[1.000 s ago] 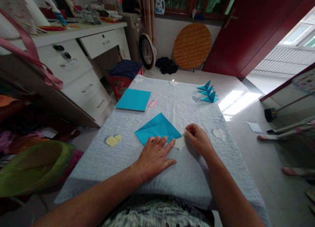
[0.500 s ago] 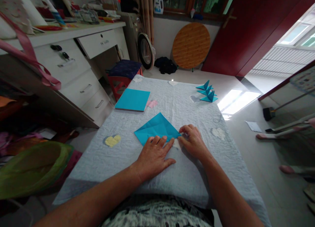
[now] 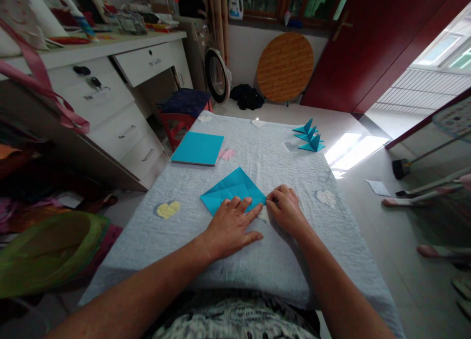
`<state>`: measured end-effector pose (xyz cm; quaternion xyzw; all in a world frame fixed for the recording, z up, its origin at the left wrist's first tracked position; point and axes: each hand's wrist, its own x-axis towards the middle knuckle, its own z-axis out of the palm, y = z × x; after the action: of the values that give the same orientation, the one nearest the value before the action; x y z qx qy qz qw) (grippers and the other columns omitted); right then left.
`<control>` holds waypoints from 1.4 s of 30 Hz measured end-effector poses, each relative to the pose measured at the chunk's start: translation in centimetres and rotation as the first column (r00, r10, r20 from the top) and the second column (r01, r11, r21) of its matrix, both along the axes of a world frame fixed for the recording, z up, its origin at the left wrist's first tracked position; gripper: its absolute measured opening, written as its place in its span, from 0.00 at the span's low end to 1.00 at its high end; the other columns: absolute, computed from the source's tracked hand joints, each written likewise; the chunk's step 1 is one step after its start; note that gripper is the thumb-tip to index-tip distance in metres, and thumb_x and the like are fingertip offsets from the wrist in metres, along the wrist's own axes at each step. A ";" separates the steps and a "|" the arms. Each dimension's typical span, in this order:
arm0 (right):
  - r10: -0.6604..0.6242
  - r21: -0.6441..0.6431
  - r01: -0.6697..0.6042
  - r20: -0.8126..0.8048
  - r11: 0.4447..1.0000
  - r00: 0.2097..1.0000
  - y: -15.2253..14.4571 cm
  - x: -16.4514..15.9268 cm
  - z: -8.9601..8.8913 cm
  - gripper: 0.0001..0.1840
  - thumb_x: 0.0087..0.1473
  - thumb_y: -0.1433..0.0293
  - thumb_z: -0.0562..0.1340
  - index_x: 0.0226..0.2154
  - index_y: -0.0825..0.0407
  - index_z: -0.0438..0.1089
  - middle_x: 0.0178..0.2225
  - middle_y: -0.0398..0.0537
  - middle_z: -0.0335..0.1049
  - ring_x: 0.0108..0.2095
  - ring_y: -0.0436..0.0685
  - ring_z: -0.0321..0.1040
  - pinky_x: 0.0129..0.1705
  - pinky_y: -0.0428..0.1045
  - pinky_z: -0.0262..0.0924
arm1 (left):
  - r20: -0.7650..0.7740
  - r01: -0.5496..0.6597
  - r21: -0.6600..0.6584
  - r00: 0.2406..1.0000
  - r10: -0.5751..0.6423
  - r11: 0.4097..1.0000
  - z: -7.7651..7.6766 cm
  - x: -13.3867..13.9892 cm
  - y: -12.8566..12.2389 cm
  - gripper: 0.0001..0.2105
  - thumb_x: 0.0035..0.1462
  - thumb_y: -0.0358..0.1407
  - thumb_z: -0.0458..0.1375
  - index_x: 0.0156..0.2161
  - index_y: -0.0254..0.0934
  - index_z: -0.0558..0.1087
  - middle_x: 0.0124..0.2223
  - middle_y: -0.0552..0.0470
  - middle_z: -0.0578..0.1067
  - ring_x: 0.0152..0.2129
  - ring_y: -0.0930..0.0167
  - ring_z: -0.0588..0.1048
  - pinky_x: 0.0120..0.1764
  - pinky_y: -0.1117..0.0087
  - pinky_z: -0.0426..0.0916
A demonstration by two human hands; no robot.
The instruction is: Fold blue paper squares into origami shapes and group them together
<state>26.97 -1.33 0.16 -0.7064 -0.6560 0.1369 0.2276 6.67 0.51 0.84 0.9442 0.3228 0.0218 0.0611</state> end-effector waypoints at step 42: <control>0.111 -0.019 -0.110 0.069 0.994 0.991 -0.1 0.0 0.5 0.10 0.59 0.70 0.58 0.28 0.50 0.71 0.41 0.51 0.68 0.44 0.61 0.59 0.45 0.56 0.51 | 0.019 0.031 0.041 0.999 -0.031 0.999 -0.5 -0.6 0.1 0.29 0.64 0.53 0.52 0.66 0.45 0.59 0.63 0.47 0.65 0.55 0.59 0.61 0.55 0.56 0.58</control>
<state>26.95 -1.38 0.63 -0.6749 -0.7008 0.1294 0.1913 6.09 0.61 0.36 0.9499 0.3070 0.0367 0.0455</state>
